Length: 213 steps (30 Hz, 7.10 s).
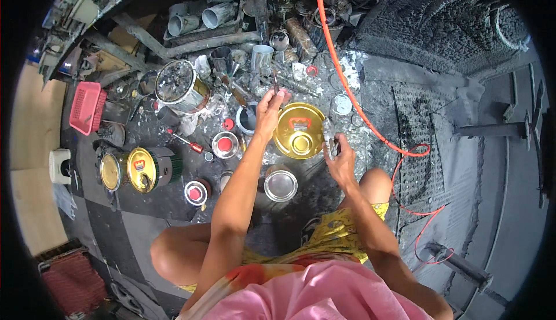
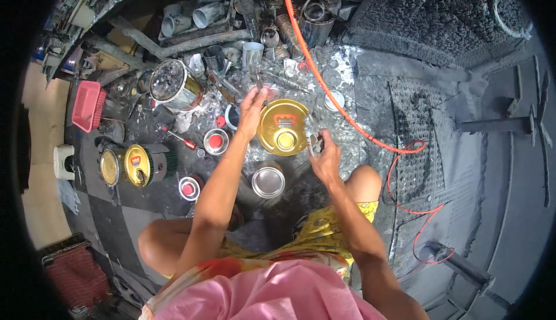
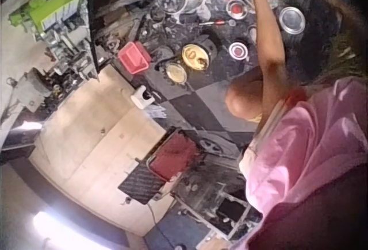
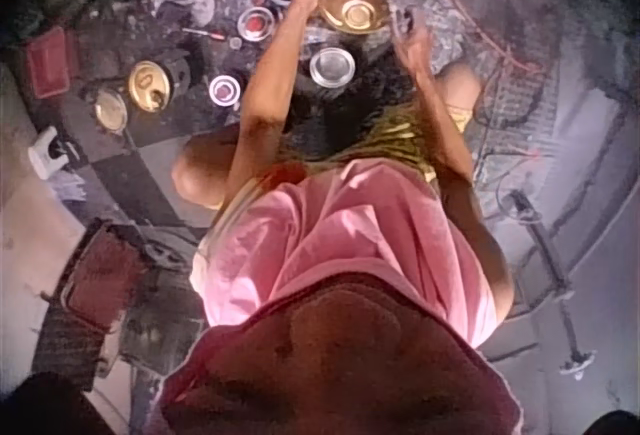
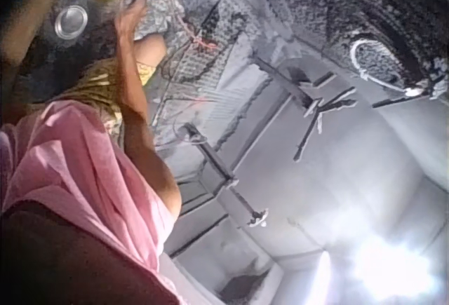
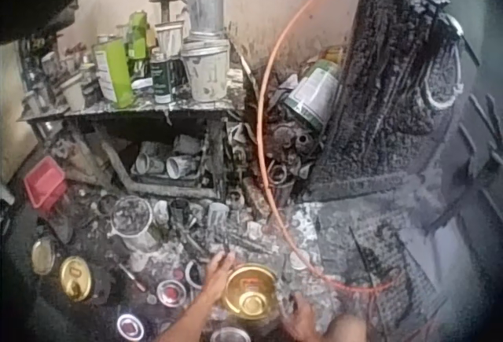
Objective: The person opens paint cans using a screwdriver, pours paint from one container to another, and stirs the mixture with a brush.
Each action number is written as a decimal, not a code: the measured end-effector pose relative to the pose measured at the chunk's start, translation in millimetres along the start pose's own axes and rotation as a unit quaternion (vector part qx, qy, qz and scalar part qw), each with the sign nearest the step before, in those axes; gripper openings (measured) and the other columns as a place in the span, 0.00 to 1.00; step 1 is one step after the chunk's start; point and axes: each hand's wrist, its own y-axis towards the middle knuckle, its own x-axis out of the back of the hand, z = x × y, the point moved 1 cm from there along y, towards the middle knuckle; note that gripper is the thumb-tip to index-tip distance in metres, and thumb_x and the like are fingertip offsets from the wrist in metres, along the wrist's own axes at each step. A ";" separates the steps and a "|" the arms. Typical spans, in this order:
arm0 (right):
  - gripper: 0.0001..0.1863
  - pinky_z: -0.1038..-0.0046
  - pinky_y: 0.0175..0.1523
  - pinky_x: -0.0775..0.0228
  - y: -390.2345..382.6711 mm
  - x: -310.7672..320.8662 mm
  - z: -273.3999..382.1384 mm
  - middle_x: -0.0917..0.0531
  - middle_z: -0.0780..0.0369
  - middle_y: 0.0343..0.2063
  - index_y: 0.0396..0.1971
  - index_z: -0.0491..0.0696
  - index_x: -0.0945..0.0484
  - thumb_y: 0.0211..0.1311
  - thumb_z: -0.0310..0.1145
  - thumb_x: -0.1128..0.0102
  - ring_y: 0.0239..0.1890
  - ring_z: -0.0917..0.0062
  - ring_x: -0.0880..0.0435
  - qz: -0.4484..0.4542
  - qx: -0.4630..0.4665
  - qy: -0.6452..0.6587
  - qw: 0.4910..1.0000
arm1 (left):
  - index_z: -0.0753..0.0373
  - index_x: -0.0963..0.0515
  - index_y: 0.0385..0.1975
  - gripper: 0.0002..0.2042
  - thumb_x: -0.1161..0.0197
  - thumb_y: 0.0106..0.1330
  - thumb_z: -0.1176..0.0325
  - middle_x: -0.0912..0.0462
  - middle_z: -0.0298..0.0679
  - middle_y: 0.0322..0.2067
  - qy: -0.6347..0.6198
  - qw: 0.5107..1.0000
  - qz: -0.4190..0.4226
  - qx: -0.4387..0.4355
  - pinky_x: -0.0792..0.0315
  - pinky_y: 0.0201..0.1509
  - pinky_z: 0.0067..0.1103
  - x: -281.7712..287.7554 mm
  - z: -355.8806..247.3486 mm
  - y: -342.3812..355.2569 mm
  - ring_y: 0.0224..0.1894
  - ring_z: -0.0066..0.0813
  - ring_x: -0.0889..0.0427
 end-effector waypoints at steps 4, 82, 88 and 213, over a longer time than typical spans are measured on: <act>0.18 0.61 0.38 0.26 4.4 11.9 0.3 0.18 0.53 0.27 0.42 0.45 0.27 0.51 0.23 0.33 0.29 0.57 0.17 -0.013 0.049 0.006 0.999 | 0.63 0.16 0.50 0.13 0.35 0.73 0.62 0.12 0.32 0.39 0.095 0.995 -0.011 -0.018 0.22 0.46 0.20 2.1 -19.3 -2.9 0.38 0.16 0.17; 0.26 0.56 0.44 0.27 17.0 56.1 78.9 0.19 0.46 0.40 0.51 0.43 0.30 0.50 0.18 0.36 0.42 0.43 0.19 0.037 0.225 -0.043 0.973 | 0.63 0.19 0.48 0.12 0.33 0.68 0.66 0.12 0.49 0.34 0.355 0.915 0.142 -0.132 0.22 0.41 0.32 0.6 -22.8 6.1 0.36 0.46 0.12; 0.33 0.52 0.43 0.25 67.4 70.4 113.9 0.20 0.52 0.43 0.51 0.47 0.30 0.39 0.15 0.32 0.43 0.48 0.18 0.021 0.326 -0.167 0.930 | 0.63 0.20 0.49 0.14 0.32 0.67 0.66 0.13 0.50 0.34 0.392 0.888 0.131 -0.199 0.22 0.40 0.35 -1.0 -20.7 7.2 0.36 0.52 0.14; 0.45 0.59 0.78 0.47 122.0 -62.1 -188.7 0.39 0.41 0.71 0.75 0.39 0.50 0.58 0.32 0.40 0.76 0.55 0.43 0.335 0.035 -0.395 0.855 | 0.65 0.19 0.43 0.09 0.38 0.73 0.66 0.24 0.29 0.29 0.440 0.816 -0.369 0.055 0.34 0.28 0.16 264.8 -297.7 -370.4 0.27 0.14 0.31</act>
